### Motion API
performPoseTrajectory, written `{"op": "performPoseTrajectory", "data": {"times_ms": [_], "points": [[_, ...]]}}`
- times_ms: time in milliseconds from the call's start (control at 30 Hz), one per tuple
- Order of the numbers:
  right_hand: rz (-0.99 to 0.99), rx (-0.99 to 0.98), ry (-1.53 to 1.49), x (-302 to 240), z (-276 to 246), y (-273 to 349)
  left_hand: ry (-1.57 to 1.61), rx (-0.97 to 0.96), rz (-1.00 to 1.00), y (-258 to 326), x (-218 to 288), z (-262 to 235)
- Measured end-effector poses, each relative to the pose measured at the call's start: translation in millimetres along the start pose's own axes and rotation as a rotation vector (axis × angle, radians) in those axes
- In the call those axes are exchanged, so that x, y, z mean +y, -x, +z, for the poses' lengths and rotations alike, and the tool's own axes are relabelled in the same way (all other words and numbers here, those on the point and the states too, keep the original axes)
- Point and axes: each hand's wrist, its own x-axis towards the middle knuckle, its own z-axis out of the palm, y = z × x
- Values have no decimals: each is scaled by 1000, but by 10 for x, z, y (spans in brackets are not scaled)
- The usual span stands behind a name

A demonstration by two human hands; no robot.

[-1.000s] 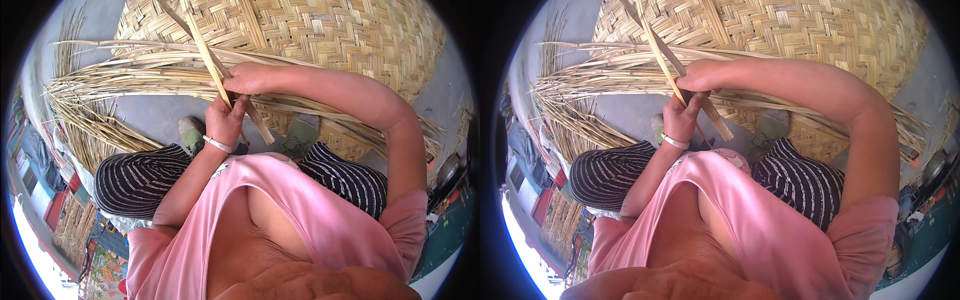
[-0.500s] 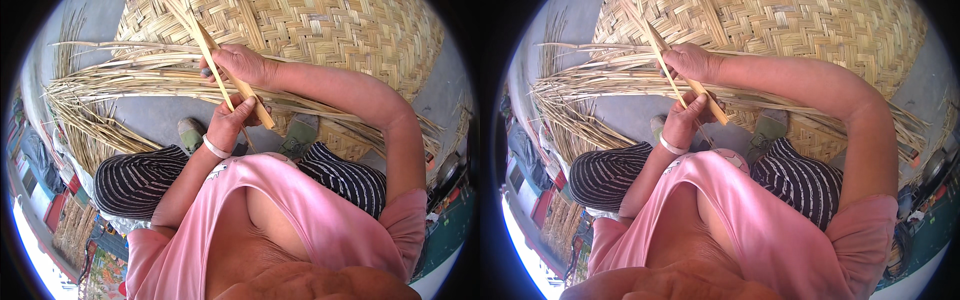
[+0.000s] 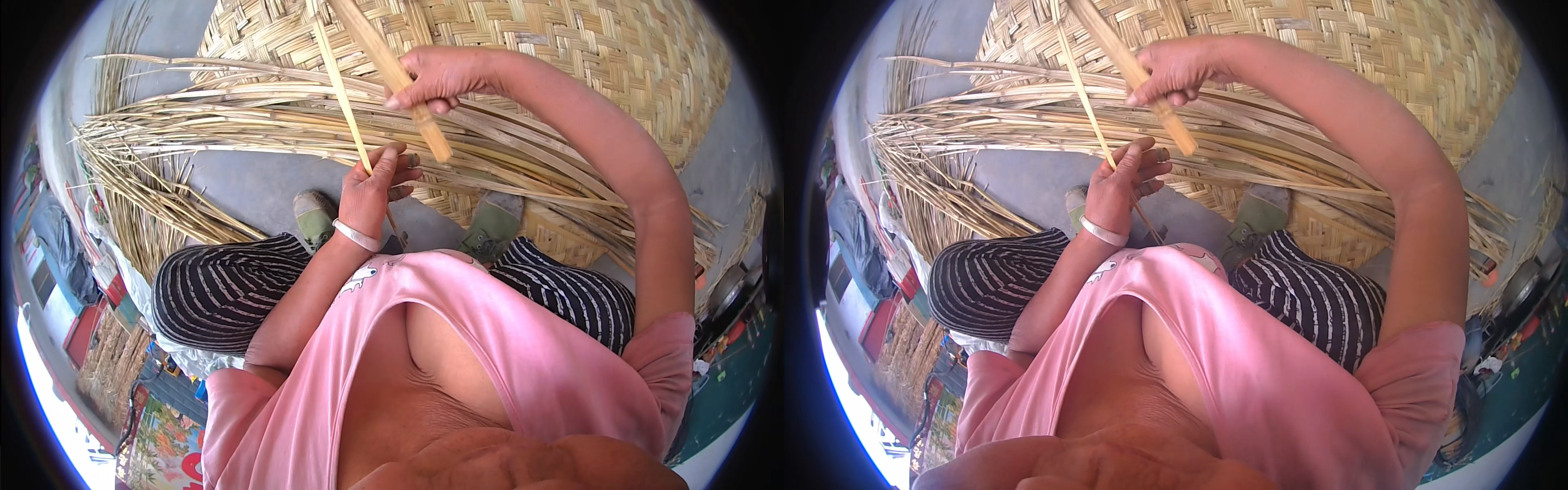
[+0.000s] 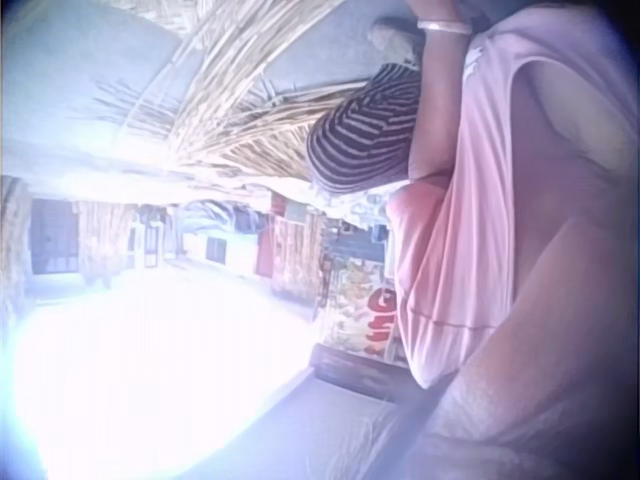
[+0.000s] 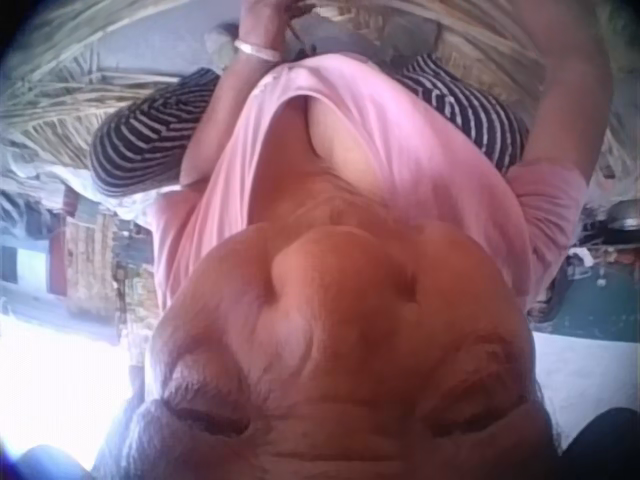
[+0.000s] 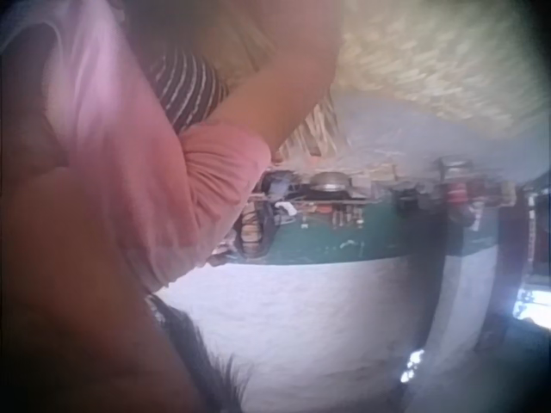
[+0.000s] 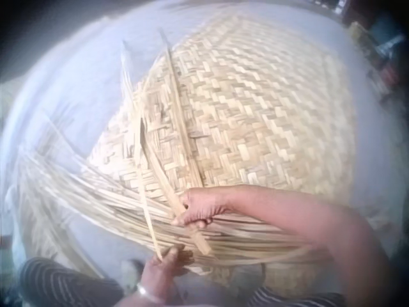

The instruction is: The person weaves a large flat mat using dried palm leaves. They interlace individual strands by hand, repeatedly pulling and adjusting the weave to extend the pattern across the mat's surface.

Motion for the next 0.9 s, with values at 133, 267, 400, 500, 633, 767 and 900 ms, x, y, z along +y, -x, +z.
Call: {"op": "performPoseTrajectory", "data": {"times_ms": [133, 267, 400, 500, 633, 767, 900], "points": [[-91, 228, 9, 343, -617, -382, -49, -13, -2, 13, 58, 7], [-107, 361, 30, 321, -881, -664, -61, -22, -10, 5, 53, -27], [-210, 370, -90, 381, -948, -844, -45, -7, 26, -2, 77, -57], [-226, 398, -144, 343, -1009, -945, -3, 0, 42, 11, 111, -65], [-148, 401, -158, 230, -989, -925, 16, 9, 37, 17, 142, -79], [-139, 415, -74, 260, -963, -970, 10, 26, 25, 7, 184, -113], [-162, 444, 144, 106, -857, -832, 28, 34, 23, 9, 189, -167]]}}
